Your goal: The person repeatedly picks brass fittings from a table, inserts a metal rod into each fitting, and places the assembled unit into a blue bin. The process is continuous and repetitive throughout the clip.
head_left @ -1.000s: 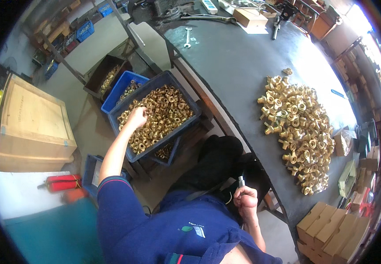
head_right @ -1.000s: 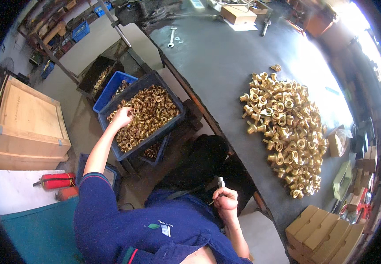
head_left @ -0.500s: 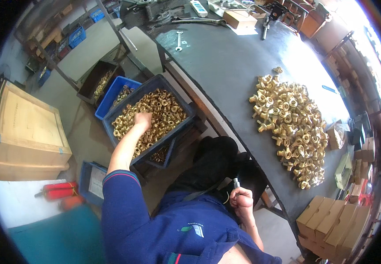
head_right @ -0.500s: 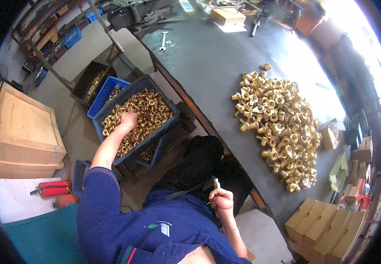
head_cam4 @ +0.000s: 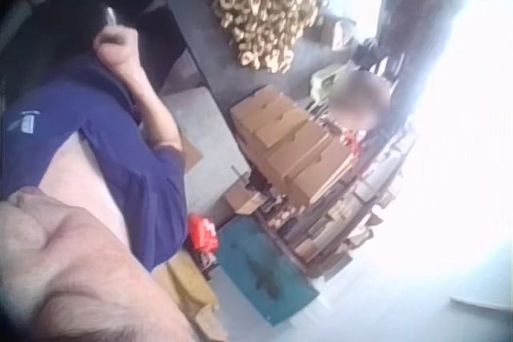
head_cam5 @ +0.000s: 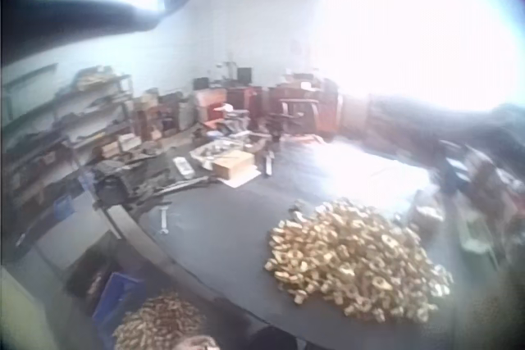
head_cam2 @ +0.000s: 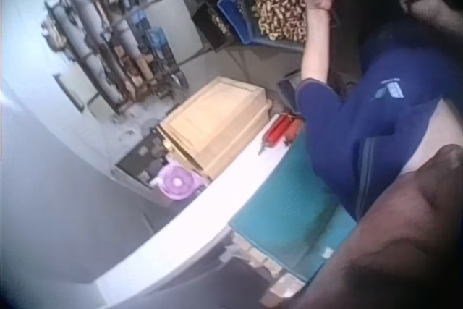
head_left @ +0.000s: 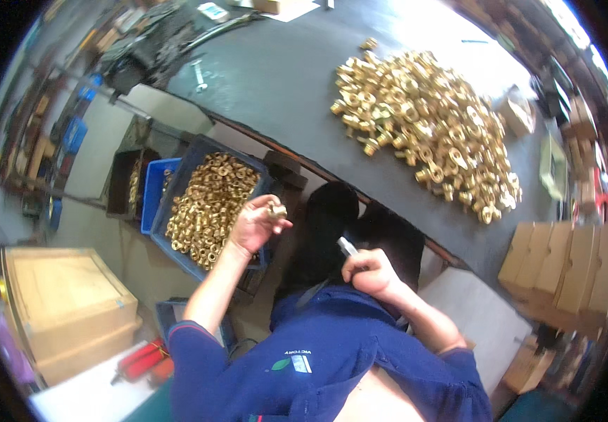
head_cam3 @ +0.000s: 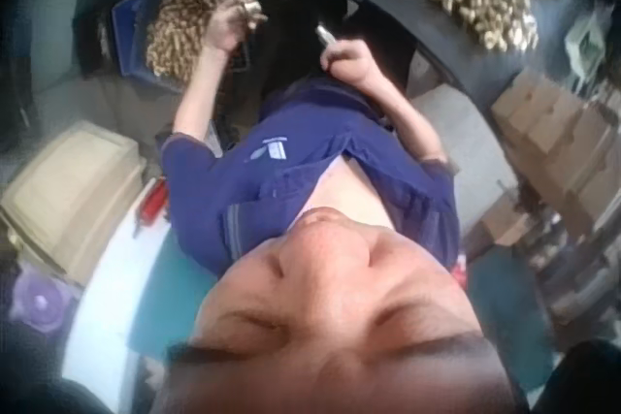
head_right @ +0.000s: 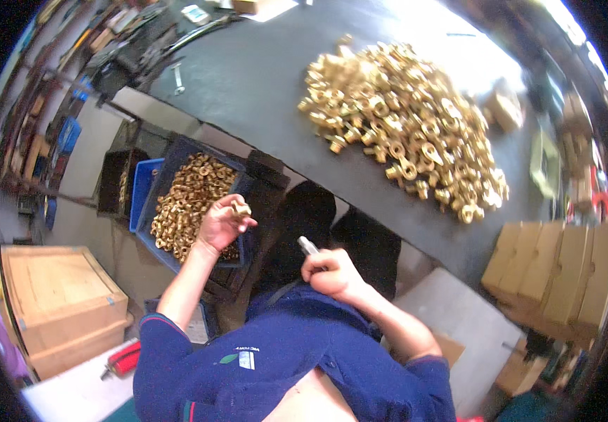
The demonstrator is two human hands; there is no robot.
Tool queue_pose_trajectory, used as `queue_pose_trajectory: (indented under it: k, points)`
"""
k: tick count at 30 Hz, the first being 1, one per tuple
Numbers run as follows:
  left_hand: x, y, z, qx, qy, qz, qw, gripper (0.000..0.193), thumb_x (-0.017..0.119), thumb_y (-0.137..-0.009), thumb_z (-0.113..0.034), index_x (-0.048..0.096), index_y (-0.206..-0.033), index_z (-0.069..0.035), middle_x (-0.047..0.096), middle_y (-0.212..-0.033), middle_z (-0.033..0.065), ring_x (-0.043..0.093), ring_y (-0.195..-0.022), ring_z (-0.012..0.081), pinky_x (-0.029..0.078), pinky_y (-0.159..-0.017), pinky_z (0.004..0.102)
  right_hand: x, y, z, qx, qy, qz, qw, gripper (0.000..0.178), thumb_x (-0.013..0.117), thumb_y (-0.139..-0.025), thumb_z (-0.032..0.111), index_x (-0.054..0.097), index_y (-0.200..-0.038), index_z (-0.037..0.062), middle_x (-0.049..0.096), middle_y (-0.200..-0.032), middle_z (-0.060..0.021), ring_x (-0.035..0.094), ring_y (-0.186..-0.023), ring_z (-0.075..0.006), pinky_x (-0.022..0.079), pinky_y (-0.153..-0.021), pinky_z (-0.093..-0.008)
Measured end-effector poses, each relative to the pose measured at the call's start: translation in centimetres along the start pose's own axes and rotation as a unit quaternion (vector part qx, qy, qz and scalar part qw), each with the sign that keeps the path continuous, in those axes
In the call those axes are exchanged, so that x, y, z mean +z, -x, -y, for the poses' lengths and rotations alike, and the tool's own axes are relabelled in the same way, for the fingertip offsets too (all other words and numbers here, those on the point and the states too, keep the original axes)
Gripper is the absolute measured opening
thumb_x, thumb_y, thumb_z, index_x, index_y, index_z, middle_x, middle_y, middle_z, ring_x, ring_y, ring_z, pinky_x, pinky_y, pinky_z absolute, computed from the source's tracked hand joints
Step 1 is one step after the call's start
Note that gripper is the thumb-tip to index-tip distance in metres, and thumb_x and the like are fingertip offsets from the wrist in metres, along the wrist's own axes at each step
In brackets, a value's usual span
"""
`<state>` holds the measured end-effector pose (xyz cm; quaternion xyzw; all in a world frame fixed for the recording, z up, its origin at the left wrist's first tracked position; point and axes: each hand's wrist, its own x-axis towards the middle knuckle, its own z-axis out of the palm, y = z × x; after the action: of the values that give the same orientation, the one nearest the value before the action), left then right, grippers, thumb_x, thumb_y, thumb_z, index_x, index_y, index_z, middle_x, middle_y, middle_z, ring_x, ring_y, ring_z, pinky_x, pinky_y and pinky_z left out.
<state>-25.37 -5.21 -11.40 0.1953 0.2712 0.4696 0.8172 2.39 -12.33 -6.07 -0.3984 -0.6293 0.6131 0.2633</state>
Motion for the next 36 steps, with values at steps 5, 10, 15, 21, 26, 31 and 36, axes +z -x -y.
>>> queue_pose_trajectory:
  k: [5,10,15,21,26,31,36]
  points:
    - [6.1,-0.3,7.0,-0.121,0.103,0.021,0.987,0.027,0.05,-0.085,-0.027,0.053,-0.095,-0.003,0.054,-0.064,0.0101,0.049,-0.047,0.018,0.049,-0.061,0.0353,-0.9,0.4,2.2,0.005,0.026,0.028,0.999,0.011,0.054,-0.058,0.014,0.057,-0.065,0.0046,0.052,-0.063,-0.0105,0.052,-0.059,-0.0221,0.039,-0.054,-0.033]
    - [7.9,-1.1,7.7,-0.16,0.018,0.017,0.987,0.017,0.043,-0.076,-0.008,0.056,-0.082,0.002,0.056,-0.061,0.0098,0.051,-0.043,0.0163,0.044,-0.044,0.0262,-1.3,1.5,1.7,0.017,0.049,0.035,0.998,0.013,0.054,-0.059,0.015,0.057,-0.065,0.0039,0.052,-0.062,-0.0106,0.052,-0.058,-0.0228,0.04,-0.054,-0.0328]
    - [9.1,-1.2,6.6,-0.14,-0.203,0.012,0.969,0.019,0.042,-0.072,-0.005,0.059,-0.073,0.004,0.057,-0.059,0.0096,0.05,-0.042,0.0132,0.037,-0.038,0.0196,-0.6,1.4,0.7,0.025,0.029,0.022,0.999,0.011,0.054,-0.06,0.013,0.059,-0.065,0.004,0.049,-0.057,-0.0095,0.05,-0.054,-0.0188,0.04,-0.053,-0.0309]
    - [9.4,-1.9,6.4,-0.154,-0.193,0.019,0.969,0.017,0.044,-0.068,-0.004,0.058,-0.071,0.005,0.056,-0.057,0.0115,0.048,-0.04,0.0151,0.037,-0.037,0.0226,0.1,0.9,-0.7,0.068,-0.236,-0.012,0.969,0.012,0.047,-0.061,0.001,0.059,-0.061,0.0015,0.052,-0.054,-0.0019,0.046,-0.052,-0.0102,0.036,-0.049,-0.0257]
    - [9.7,-5.9,2.4,-0.058,-0.188,0.006,0.98,0.016,0.046,-0.07,-0.004,0.057,-0.078,0.005,0.057,-0.061,0.0107,0.055,-0.045,0.0165,0.042,-0.038,0.022,-1.3,2.3,-1.9,0.031,-0.445,-0.043,0.894,0.012,0.044,-0.057,-0.002,0.056,-0.06,-0.0029,0.049,-0.05,-0.0051,0.039,-0.038,-0.0094,0.028,-0.036,-0.0226]
    - [13.0,-16.2,-3.0,0.083,-0.408,0.063,0.907,0.022,0.044,-0.079,-0.005,0.057,-0.093,0.005,0.058,-0.066,0.0071,0.052,-0.045,0.0103,0.041,-0.039,0.0212,-2.6,3.9,-2.1,0.073,-0.327,-0.131,0.933,0.015,0.045,-0.055,-0.003,0.058,-0.061,0.0002,0.051,-0.055,-0.0003,0.04,-0.045,-0.0063,0.029,-0.04,-0.0215]
    - [16.0,-28.1,-6.1,0.227,-0.546,-0.017,0.806,0.024,0.053,-0.077,-0.012,0.062,-0.097,-0.001,0.063,-0.076,0.008,0.059,-0.061,0.0155,0.046,-0.053,0.0256,-1.9,5.3,-2.1,0.083,-0.333,-0.154,0.927,0.014,0.046,-0.058,-0.001,0.059,-0.064,0.0002,0.051,-0.056,0.0006,0.039,-0.045,-0.0055,0.027,-0.041,-0.0213]
